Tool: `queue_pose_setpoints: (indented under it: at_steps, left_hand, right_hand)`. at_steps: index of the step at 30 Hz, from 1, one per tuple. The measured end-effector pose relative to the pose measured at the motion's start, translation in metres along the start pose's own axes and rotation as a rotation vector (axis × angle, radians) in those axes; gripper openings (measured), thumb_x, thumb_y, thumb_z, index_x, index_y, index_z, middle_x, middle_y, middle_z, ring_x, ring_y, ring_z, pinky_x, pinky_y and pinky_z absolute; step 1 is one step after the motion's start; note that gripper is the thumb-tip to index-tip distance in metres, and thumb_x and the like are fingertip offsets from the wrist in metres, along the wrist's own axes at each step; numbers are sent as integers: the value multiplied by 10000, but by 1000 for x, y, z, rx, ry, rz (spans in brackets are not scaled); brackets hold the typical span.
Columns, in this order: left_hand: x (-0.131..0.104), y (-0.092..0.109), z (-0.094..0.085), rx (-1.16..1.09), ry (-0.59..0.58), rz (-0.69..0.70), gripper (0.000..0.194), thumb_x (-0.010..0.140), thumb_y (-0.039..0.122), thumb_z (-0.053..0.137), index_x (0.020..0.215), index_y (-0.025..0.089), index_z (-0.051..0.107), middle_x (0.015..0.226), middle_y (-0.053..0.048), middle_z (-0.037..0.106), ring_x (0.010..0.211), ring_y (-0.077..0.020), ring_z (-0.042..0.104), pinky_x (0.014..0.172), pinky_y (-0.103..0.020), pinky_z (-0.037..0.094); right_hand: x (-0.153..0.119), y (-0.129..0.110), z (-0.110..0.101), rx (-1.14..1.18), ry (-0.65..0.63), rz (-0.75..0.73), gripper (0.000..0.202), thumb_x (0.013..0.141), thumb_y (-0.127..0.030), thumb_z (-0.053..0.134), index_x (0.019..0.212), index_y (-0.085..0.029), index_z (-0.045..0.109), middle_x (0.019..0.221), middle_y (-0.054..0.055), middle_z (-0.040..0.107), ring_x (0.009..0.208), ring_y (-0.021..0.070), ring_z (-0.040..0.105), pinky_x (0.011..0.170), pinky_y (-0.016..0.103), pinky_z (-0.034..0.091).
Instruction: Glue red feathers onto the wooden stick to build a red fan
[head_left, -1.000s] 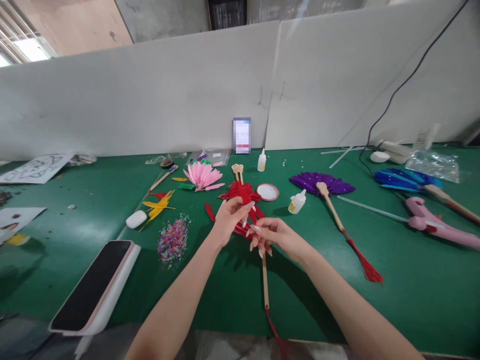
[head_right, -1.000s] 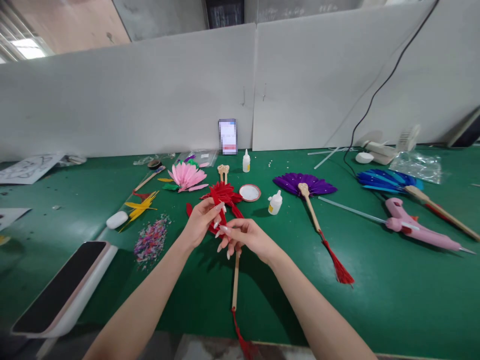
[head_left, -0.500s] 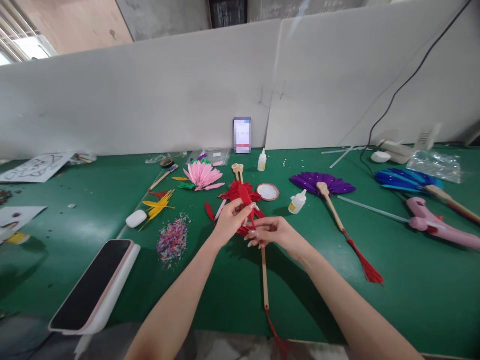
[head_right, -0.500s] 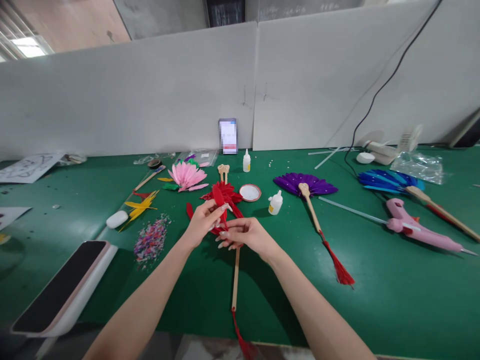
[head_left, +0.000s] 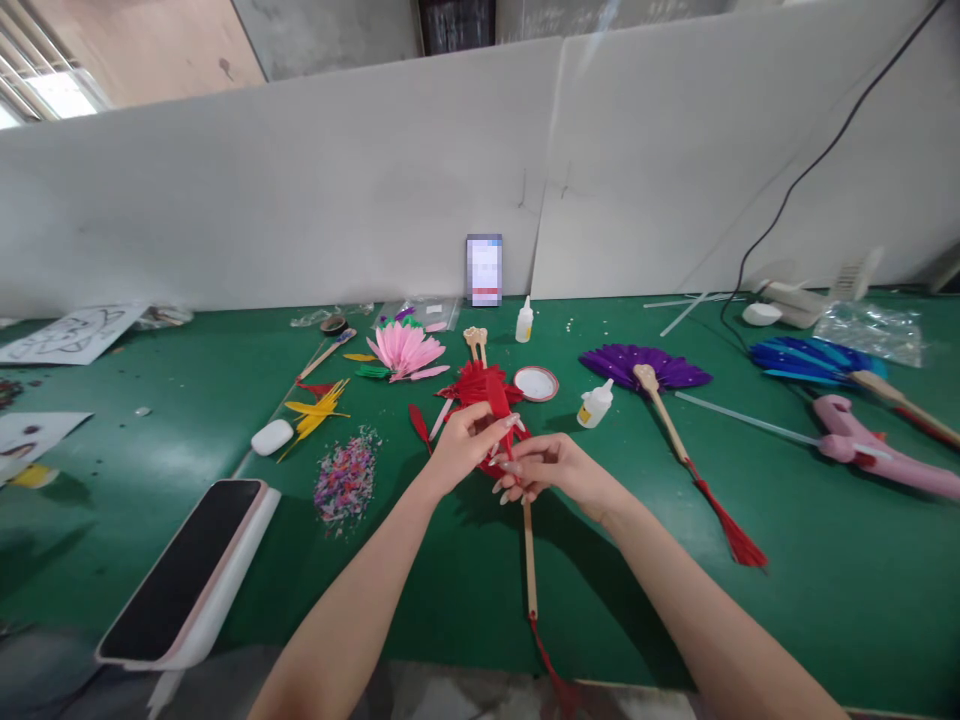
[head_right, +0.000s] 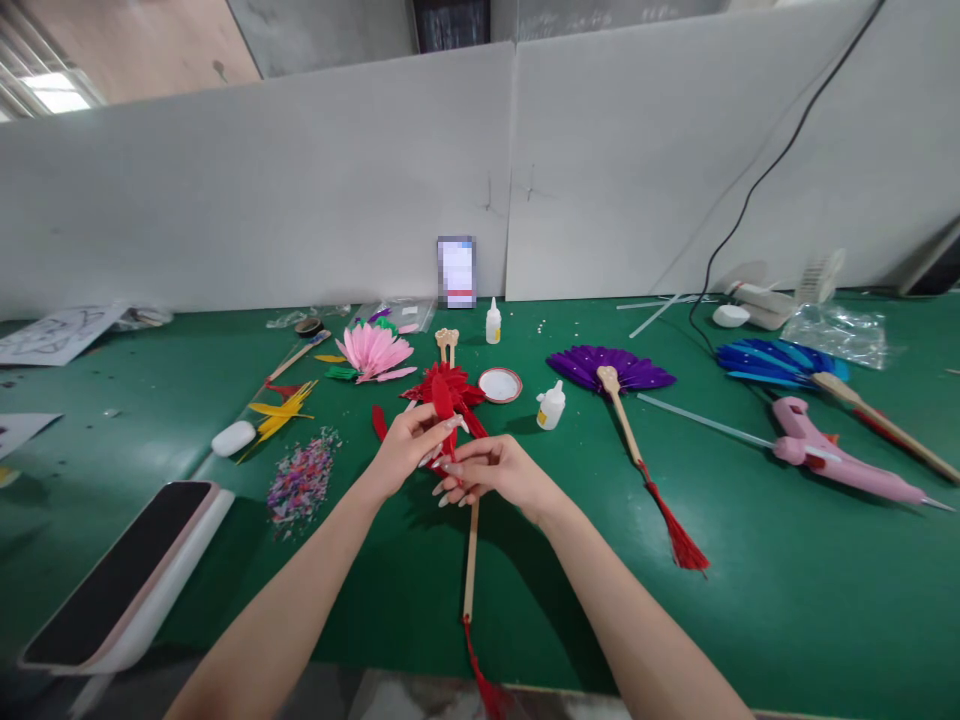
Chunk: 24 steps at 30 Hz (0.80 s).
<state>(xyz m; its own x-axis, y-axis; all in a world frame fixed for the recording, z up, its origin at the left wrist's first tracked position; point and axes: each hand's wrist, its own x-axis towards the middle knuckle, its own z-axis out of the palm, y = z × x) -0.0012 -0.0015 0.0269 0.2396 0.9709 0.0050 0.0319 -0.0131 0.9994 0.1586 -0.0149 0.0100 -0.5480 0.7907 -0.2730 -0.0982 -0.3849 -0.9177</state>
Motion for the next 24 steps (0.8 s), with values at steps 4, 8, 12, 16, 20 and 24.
queue_pose_setpoints:
  at_steps: [4, 8, 12, 16, 20, 24]
  left_hand:
    - [0, 0, -1, 9, 8, 9, 277, 714, 407, 623, 754, 133, 617, 508, 50, 443, 421, -40, 362, 412, -181, 283]
    - [1, -1, -1, 26, 10, 28, 263, 720, 392, 621, 740, 130, 618, 537, 36, 467, 453, -44, 371, 428, -180, 284]
    - [1, -2, -2, 15, 10, 31, 276, 720, 406, 616, 753, 132, 619, 554, 34, 472, 465, -51, 380, 437, -184, 306]
    - [2, -4, -2, 18, 37, 35, 291, 713, 420, 617, 713, 129, 604, 549, 33, 464, 472, -57, 390, 429, -182, 317]
    - [2, -4, -2, 40, 35, 50, 289, 729, 417, 601, 745, 129, 611, 538, 33, 461, 462, -58, 395, 425, -181, 322]
    - [2, -4, -1, 59, 26, 63, 284, 729, 407, 602, 704, 124, 590, 549, 31, 460, 478, -57, 406, 426, -173, 330]
  right_hand:
    - [-2, -3, 0, -6, 12, 26, 349, 615, -355, 743, 871, -126, 684, 748, 85, 715, 622, 158, 677, 553, 225, 505]
    - [-1, -4, 1, -7, 18, 42, 341, 621, -337, 743, 886, -128, 688, 770, 93, 718, 632, 156, 677, 570, 229, 505]
    - [0, -1, 1, 13, 11, 32, 355, 596, -309, 763, 891, -128, 685, 785, 95, 718, 673, 178, 681, 596, 258, 515]
    - [1, 0, 1, 46, 8, 28, 385, 569, -293, 782, 899, -128, 670, 796, 98, 719, 698, 191, 683, 607, 269, 518]
    - [1, 0, 2, 22, 15, 29, 352, 641, -375, 727, 882, -126, 668, 775, 98, 717, 682, 187, 684, 584, 261, 514]
    - [2, 3, 4, 18, 36, 7, 321, 643, -365, 724, 848, -125, 663, 743, 84, 714, 644, 175, 681, 552, 242, 505]
